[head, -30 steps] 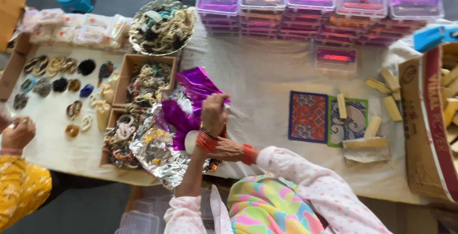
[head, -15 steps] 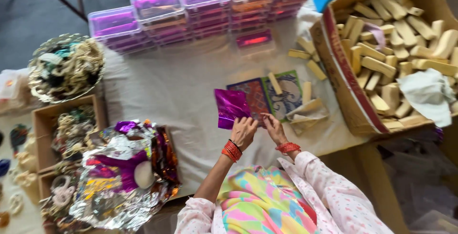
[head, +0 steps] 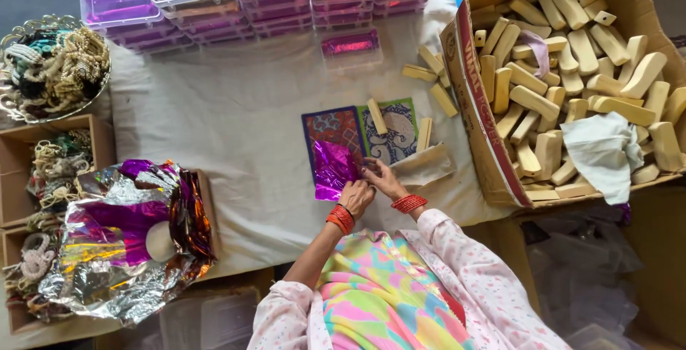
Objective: The person rubs two wooden blocks together on a table, then picks up a piece of shiny foil and wraps it around a wooden block. They place the wrapped item into a small plastic container and set it aside. The person then picks up another wooden block and rubs it with a cloth.
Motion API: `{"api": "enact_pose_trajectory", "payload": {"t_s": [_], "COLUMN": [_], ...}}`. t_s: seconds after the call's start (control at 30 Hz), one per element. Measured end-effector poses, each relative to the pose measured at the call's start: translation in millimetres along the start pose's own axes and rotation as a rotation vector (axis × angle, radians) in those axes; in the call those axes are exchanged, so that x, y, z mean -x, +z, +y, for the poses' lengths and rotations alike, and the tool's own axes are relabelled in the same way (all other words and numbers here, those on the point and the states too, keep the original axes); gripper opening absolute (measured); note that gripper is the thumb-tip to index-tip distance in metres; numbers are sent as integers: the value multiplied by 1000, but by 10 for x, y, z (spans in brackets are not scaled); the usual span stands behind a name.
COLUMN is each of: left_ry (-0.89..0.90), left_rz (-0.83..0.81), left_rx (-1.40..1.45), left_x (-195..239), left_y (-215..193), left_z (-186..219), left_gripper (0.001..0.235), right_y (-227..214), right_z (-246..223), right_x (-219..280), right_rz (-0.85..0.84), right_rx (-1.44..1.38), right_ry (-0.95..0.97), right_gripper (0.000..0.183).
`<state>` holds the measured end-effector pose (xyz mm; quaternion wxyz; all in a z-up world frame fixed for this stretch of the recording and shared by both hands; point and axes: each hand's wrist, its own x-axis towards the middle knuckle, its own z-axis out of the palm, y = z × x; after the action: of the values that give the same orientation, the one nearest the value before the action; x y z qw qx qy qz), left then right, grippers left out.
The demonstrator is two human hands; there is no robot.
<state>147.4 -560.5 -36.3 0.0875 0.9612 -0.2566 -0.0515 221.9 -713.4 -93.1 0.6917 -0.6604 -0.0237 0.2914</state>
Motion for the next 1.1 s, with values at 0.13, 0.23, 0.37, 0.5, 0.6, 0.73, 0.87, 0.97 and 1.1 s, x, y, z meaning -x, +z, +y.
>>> {"api": "enact_pose_trajectory", "payload": {"t_s": [0.13,0.23,0.37,0.5,0.6,0.73,0.87,0.97,1.1], "left_ry": [-66,-91,-38,-85,-113,-137,-220,-240,-260], "left_rz": [51,101,282,236,197,212,187,152,41], "left_rx": [3,0,20,25,6,58,185,229,278], "left_x": [-16,-67,-216,-421,-573,-808,-995,-1114,-1246], "left_y": [-436,-738,-981,-1216,-1164,-1228,-1238,-1143,-1072], "left_z": [-33,-121,-236,-300,-385,-359,-335,-316,-267], "left_gripper": [15,17,15,9,8,12,22,25,34], "right_y": [-257,-288,-668,-1053,-1301,-1907,-1868,-1583,-673], "right_z": [-438,-1135,-910,-693,-574,-170,-596,-804,-1568], "right_x": [247,570,629,681,741,705,842,828,872], "right_rz": [50,104,21,-47,-93,-51,214,382,208], "right_rx": [168,756,1323,1427,1435,1689,1786,1592,798], "right_ry": [-79,-392,-592,-570,-604,-549,-311,-416,-449], "right_gripper": [49,59,73,49,31,27,20,34,76]}}
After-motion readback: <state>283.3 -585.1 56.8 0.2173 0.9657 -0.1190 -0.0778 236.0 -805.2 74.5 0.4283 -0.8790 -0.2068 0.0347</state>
